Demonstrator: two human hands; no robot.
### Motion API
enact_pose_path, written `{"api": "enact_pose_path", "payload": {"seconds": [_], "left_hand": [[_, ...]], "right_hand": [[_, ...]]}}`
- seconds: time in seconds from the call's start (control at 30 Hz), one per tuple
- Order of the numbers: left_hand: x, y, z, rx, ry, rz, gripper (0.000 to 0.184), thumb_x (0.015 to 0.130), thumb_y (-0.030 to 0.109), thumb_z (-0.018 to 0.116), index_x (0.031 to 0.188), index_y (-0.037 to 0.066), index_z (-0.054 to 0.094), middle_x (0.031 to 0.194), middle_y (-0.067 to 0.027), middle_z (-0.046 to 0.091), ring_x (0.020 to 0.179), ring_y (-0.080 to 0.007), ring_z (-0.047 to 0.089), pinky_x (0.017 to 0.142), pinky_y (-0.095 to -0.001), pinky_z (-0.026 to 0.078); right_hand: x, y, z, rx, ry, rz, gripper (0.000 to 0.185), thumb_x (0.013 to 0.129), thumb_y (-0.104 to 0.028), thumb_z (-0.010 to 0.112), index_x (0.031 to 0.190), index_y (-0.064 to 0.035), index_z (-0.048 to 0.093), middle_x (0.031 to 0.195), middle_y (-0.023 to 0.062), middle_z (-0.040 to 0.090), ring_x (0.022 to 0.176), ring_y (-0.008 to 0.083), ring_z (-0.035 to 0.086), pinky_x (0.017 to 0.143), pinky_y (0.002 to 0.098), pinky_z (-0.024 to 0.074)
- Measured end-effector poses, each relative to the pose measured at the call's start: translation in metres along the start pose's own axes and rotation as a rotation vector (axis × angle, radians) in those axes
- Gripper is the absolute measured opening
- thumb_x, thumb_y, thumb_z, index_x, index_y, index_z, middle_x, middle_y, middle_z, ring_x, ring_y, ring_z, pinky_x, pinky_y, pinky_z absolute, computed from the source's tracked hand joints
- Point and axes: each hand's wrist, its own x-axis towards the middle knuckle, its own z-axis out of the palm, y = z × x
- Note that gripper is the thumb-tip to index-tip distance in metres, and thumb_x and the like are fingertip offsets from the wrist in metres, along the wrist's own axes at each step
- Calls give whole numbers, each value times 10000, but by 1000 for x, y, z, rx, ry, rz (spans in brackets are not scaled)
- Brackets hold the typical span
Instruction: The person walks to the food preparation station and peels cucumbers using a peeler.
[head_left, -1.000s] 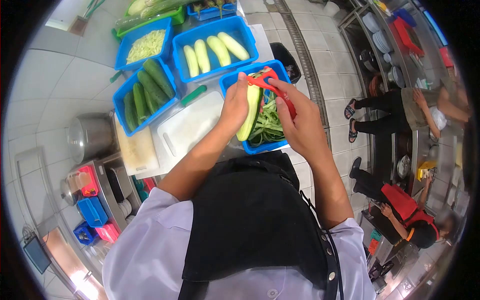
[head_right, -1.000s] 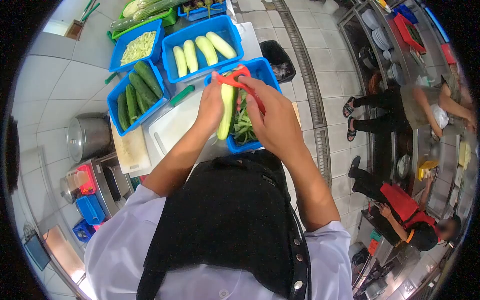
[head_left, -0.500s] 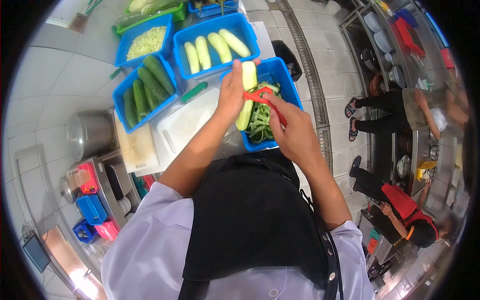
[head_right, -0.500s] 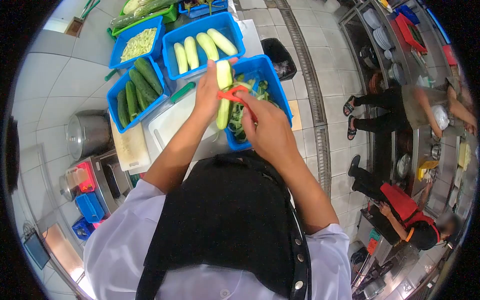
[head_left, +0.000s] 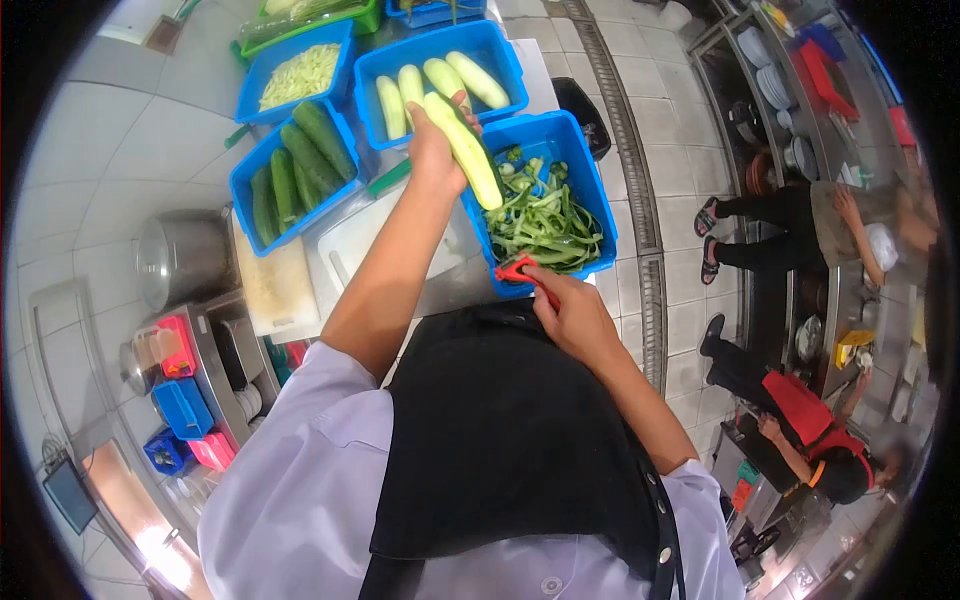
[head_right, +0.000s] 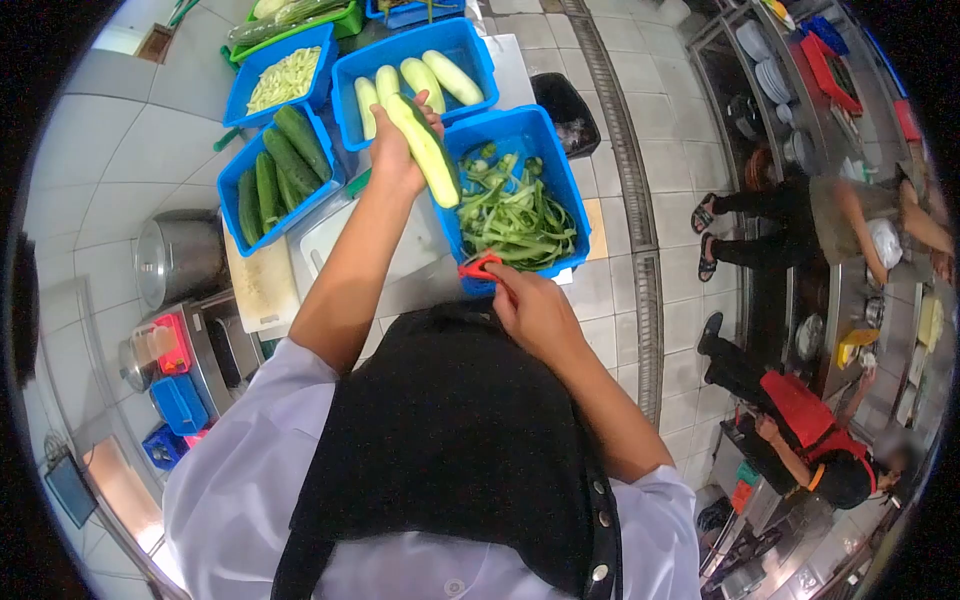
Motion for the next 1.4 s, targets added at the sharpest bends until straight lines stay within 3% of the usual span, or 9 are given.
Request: {"api": "enact_pose_path", "payload": {"seconds": [0.17,0.33,0.5,0.6,0.83,0.93,1.03,1.23,1.4], "left_hand": [[-21,-5,19,273,-130,2,794,1112,631,231,1345,-53,560,876,-42,507,769,-158,497,734,-314,502],[-60,-35,35,489,-190,-24,726,1122,593,246,1371,0,583,1245,-175,689,1148,-279,676,1011,-426,550],[-65,-26,40,380,-157,-43,699,1128,579,260,1315,11,623,1074,-129,699,976,-235,692,944,-388,581],[-49,-10,30,392,-102,7,729,1121,605,250,1336,5,605,890,-51,543,810,-171,533,797,-329,530],[-20,12,1,81,42,-79,796,1096,661,232,1313,-25,572,889,-62,535,797,-184,540,726,-342,520],[-28,6,-2,114,3,-191,766,1094,655,293,1295,-29,572,862,-56,526,791,-179,539,712,-325,525],[-44,-10,6,224,-107,-238,702,1103,611,361,1302,-28,571,859,-61,549,791,-174,564,698,-301,529],[-76,-35,27,689,-194,-145,676,1119,584,336,1295,8,643,1071,-97,695,884,-172,654,808,-327,561],[-78,-38,31,708,-162,-38,665,1126,563,342,1263,-3,662,1050,-97,697,898,-170,667,820,-336,559]], "right_hand": [[30,-38,-44,144,2,188,320,982,-51,615,1293,-21,682,986,222,724,794,316,704,741,392,546],[82,-54,-57,-75,363,-169,317,971,-42,623,1285,-36,673,924,212,692,788,379,674,718,459,536],[81,-48,-46,-119,237,-98,322,955,-49,646,1276,-54,670,846,206,652,773,405,655,705,505,516],[58,-43,-34,-89,163,-69,325,948,-53,655,1273,-58,674,834,206,647,778,405,659,711,510,517],[3,-17,-27,-54,-61,-6,336,945,-75,664,1280,-68,687,884,212,696,771,396,678,708,479,534],[15,-29,-51,105,-107,254,337,994,-94,633,1326,-54,671,907,211,703,693,277,656,680,374,517],[40,-36,-60,189,136,153,318,1007,-93,618,1318,-47,670,873,197,685,684,236,632,669,346,508],[86,-45,-58,110,320,26,310,1004,-111,614,1303,-44,667,919,232,708,763,352,688,718,421,536],[90,-49,-56,62,269,77,308,997,-117,614,1290,-43,670,943,244,712,822,402,693,746,464,539]]}}
